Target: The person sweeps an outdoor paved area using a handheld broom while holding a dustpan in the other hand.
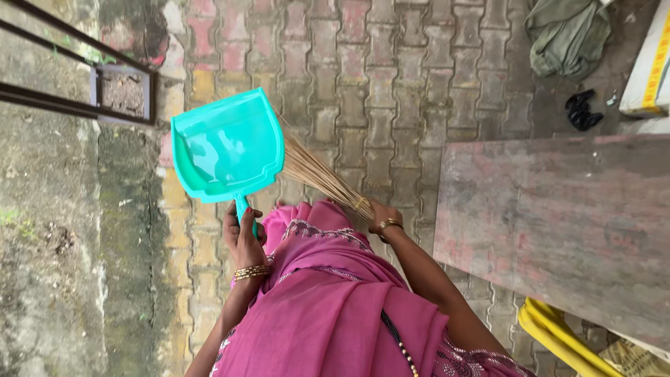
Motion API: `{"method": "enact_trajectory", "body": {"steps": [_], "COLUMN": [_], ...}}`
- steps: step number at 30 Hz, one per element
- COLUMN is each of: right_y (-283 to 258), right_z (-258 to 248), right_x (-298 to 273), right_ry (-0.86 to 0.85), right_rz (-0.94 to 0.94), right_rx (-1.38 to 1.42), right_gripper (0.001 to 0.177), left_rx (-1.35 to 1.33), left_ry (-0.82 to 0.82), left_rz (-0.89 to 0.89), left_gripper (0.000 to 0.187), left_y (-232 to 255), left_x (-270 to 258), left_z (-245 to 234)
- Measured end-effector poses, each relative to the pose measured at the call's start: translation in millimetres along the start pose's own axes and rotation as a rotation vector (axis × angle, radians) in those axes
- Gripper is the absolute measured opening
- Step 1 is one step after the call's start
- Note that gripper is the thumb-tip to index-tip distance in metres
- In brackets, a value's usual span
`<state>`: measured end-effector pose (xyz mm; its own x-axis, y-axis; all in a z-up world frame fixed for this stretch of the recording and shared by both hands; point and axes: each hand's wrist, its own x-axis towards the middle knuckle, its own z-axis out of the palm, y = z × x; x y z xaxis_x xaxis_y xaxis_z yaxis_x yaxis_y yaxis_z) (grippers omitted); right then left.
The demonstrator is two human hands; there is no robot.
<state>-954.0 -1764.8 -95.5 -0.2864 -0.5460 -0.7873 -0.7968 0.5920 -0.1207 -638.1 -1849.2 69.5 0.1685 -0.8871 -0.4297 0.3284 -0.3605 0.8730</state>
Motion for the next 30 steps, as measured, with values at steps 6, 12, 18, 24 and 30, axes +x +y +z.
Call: {"method": "enact_trajectory", "body": {"steps": [6, 12, 18, 24, 30], "right_y": [60.6, 45.4, -39.8, -127.7, -154.1], "right_z": [-54.2, -153.5, -202.9, -194.6, -249.8], "right_x": [80.8, 168.9, 222.5, 250.7, 241.8], "right_ry": [0.224, 0.165, 0.035, 0.043, 0.053], "right_rz": [0.218, 0.555, 0.533, 0.202, -0.024], "right_rx": [0.146, 0.391, 0.216, -0.228, -0.263], "right_gripper": [0.091, 0.092, 0.077, 0.062, 0.079], "left_rx": [-0.041, -0.045, 0.026, 0.082, 0.054], "left_ry": [-0.061, -0.097, -0.095, -0.113, -0.196], "left_rz": [-0.005, -0.007, -0.036, -0.063, -0.082], "left_gripper": [0.04, 0.041, 0.042, 0.043, 0.043], "left_y": [-0.7, 17.9, 60.8, 94.2, 119.7], "left_x": [54.7, 136.2, 224.3, 305.3, 360.7], "left_z": [34.6, 68.2, 94.0, 123.8, 167.7]}}
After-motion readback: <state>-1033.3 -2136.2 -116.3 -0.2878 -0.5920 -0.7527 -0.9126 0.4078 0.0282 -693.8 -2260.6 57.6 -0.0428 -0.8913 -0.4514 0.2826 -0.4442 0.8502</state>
